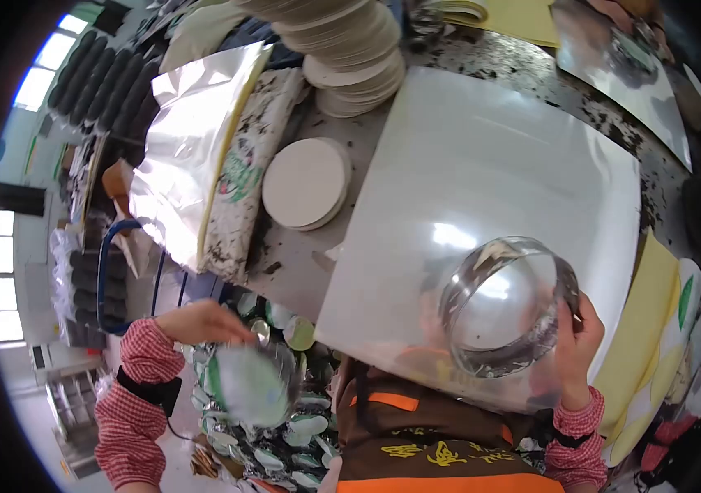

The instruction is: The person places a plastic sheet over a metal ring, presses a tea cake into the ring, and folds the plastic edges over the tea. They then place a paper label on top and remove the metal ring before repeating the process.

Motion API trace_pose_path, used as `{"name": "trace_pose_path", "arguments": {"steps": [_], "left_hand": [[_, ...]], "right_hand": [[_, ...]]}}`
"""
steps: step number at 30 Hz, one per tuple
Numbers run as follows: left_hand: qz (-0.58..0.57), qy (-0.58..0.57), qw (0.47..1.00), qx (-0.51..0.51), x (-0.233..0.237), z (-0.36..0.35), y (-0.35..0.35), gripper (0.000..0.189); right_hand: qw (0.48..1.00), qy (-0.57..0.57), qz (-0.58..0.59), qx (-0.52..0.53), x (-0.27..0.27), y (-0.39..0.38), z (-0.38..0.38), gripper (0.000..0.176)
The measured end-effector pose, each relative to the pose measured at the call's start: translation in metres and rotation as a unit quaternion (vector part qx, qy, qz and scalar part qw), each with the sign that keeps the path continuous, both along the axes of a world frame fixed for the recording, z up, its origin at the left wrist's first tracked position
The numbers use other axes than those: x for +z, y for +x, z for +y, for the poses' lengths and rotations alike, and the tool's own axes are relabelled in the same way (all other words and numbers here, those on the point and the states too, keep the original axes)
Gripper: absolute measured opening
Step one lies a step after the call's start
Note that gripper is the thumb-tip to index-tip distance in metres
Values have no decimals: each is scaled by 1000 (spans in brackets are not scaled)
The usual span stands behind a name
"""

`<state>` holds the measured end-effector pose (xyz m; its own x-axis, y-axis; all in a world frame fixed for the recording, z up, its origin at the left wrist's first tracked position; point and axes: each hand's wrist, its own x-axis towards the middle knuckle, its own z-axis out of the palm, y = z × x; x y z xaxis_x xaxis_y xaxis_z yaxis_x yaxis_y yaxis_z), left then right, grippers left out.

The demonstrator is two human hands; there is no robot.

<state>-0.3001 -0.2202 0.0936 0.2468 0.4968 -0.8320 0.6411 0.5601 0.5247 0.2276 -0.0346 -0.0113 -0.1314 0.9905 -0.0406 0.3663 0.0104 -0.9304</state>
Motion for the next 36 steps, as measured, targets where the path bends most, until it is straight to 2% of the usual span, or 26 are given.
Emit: {"name": "trace_pose_path", "arguments": {"steps": [1,4,6,7,9,10,11,13,14,16,18,19,21,22,23,24,25,26,28,29,31,32,33,34,35,36], "left_hand": [[23,-88,995,43,1,-20,8,18],[12,174,984,-38,-20,1,37,11],[7,330,938,-104,-40,37,71,13],[-12,397,907,-143,-46,56,88,17],[5,447,860,-248,-61,86,111,19],[-4,449,857,-251,-71,90,111,19],[-27,433,870,-236,-87,92,109,17],[-44,412,882,-225,-97,99,106,15],[-57,441,873,-202,-102,95,106,13],[-49,461,872,-159,-103,82,106,13],[-13,519,830,-205,-101,77,108,14],[-5,515,835,-196,-88,75,111,14],[27,654,748,-108,-58,85,123,14],[33,671,740,-31,-41,91,114,18],[55,625,778,-36,-44,90,106,24],[13,524,847,-85,-65,83,97,32],[-27,503,848,-163,-99,76,91,37],[-58,469,858,-200,-107,80,95,31],[-95,442,875,-172,-107,87,98,20],[-105,448,868,-188,-107,87,98,20],[-64,484,855,-174,-103,88,105,14],[-71,489,849,-187,-96,95,110,14],[-28,518,846,-122,-78,105,117,12],[11,545,837,-56,-60,116,123,10],[44,575,817,-18,-40,123,125,10],[47,588,806,-38,-28,119,125,9]], "right_hand": [[1000,-4,7,-13,-1,-1,-2,26],[1000,-13,-1,18,-2,-1,-7,32],[999,-42,-12,15,0,-1,-14,47],[999,-40,-16,15,-1,-2,-18,47],[988,95,-35,114,-4,-1,-29,69],[963,121,-157,184,-3,14,-31,74],[963,119,-164,178,-2,17,-37,74],[936,168,-228,210,-5,5,-49,59],[947,140,-230,178,-10,2,-56,44],[954,142,-194,181,-11,-8,-58,41],[961,146,-175,158,-12,-16,-59,38],[960,145,-169,170,-12,-21,-59,38],[946,172,-200,190,-5,-21,-54,39],[949,154,-192,197,-5,-20,-54,40],[945,177,-194,198,-1,-25,-54,40],[945,168,-196,201,-5,-21,-54,40],[945,161,-197,204,-8,-14,-55,40],[953,144,-178,199,-5,-11,-55,38],[968,103,-102,204,7,-3,-63,35],[971,108,-109,185,17,-1,-68,35],[907,275,-144,286,34,-2,-78,35],[943,54,-60,322,32,-8,-85,38],[926,-164,35,337,29,-19,-90,43],[913,-34,0,406,34,-47,-97,53],[879,96,-41,465,37,-68,-98,64],[888,108,-47,445,31,-67,-92,64]]}}
